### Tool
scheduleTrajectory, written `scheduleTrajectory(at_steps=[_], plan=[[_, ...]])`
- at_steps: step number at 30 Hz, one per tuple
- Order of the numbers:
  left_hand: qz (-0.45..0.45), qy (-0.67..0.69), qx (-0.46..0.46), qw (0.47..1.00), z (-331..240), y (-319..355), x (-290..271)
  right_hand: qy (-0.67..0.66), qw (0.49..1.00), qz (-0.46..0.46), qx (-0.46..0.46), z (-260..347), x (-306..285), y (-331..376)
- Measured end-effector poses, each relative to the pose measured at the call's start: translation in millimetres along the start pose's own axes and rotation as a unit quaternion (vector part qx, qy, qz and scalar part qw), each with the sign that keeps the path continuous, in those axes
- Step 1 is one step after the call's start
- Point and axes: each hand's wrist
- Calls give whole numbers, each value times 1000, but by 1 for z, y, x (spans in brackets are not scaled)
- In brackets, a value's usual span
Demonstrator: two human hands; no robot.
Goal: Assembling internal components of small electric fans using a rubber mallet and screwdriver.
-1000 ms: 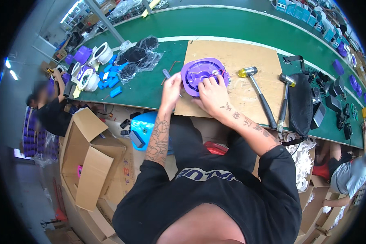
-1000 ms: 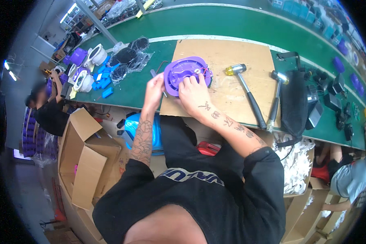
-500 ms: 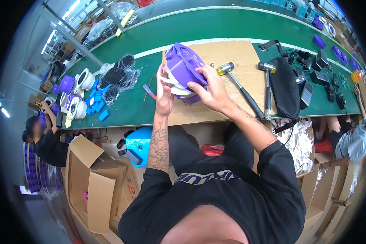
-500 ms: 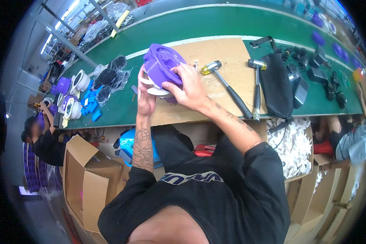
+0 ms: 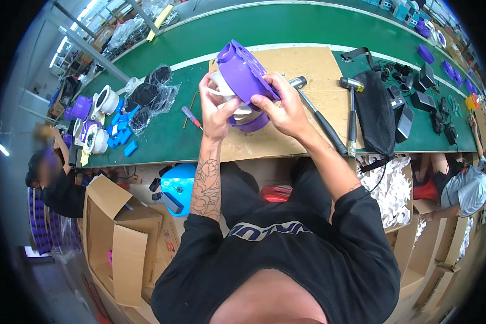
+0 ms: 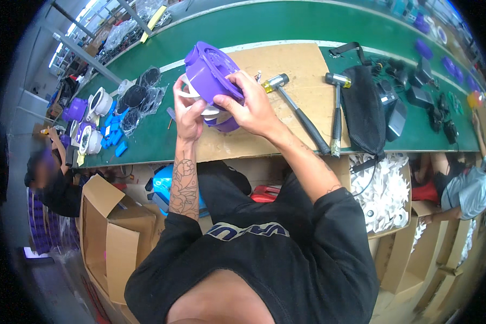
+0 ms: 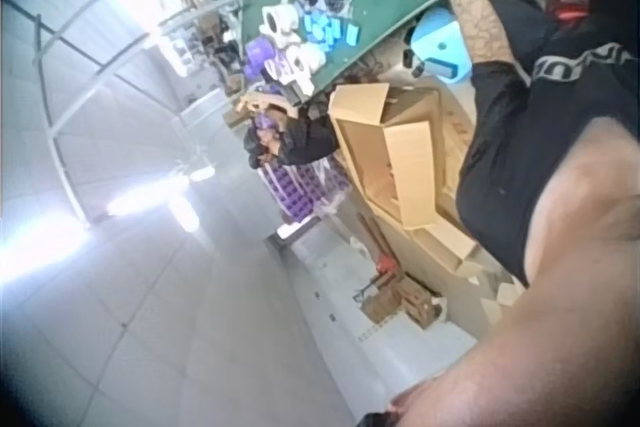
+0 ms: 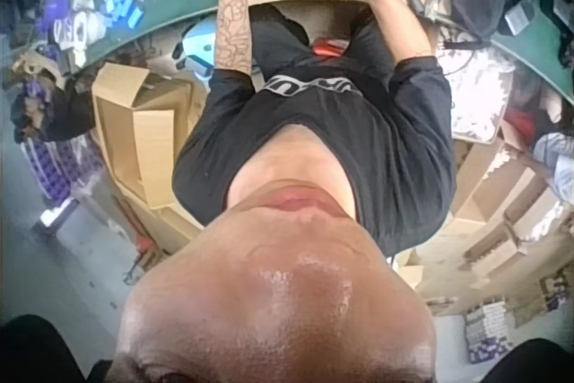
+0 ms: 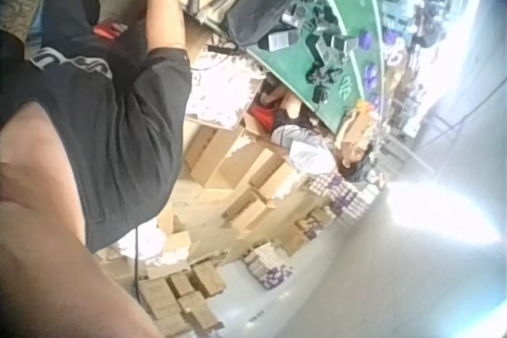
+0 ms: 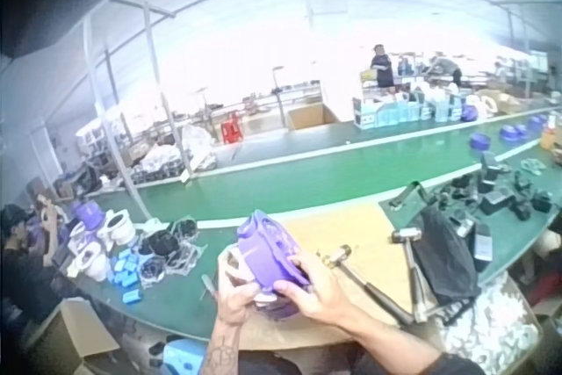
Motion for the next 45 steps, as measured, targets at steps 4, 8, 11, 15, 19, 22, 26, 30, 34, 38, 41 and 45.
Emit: scheduleTrajectory(at_steps=[4,8,11,15,19,22,26,30,34,38,41,45], plan=[[-1,11,-15,1000,-2,3,8,-90,994,-24,61,-3,8,9],[-11,17,-5,1000,3,3,6,-99,990,-64,76,-8,13,14],[-5,-31,17,999,7,4,-1,-153,979,-81,108,-5,16,13],[-7,-50,19,999,6,9,-5,-152,981,-61,101,-12,19,14],[-7,-75,-2,997,-1,18,2,-130,986,-47,93,-10,15,12],[-27,-136,-7,990,-7,25,-12,79,996,-31,1,-7,5,8],[-157,-323,-61,931,0,33,-68,225,964,67,-125,-10,-1,3],[-147,-678,-119,711,1,26,-103,332,925,139,-121,-15,3,8],[-120,-726,-240,633,14,11,-126,341,925,141,-90,-12,-5,7],[-36,-710,-277,646,23,-3,-149,369,910,176,-71,-3,-5,3],[6,-736,-261,625,17,-9,-144,367,914,160,-73,-9,-11,6],[-37,-735,-195,649,-1,-14,-134,342,930,115,-74,-7,-18,8]])
Point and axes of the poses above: each hand's wrist, its own y-axis away from the middle knuckle, its own x-axis out of the palm, z = x × y, and after that the axes turned 4 degrees about x, right-handed
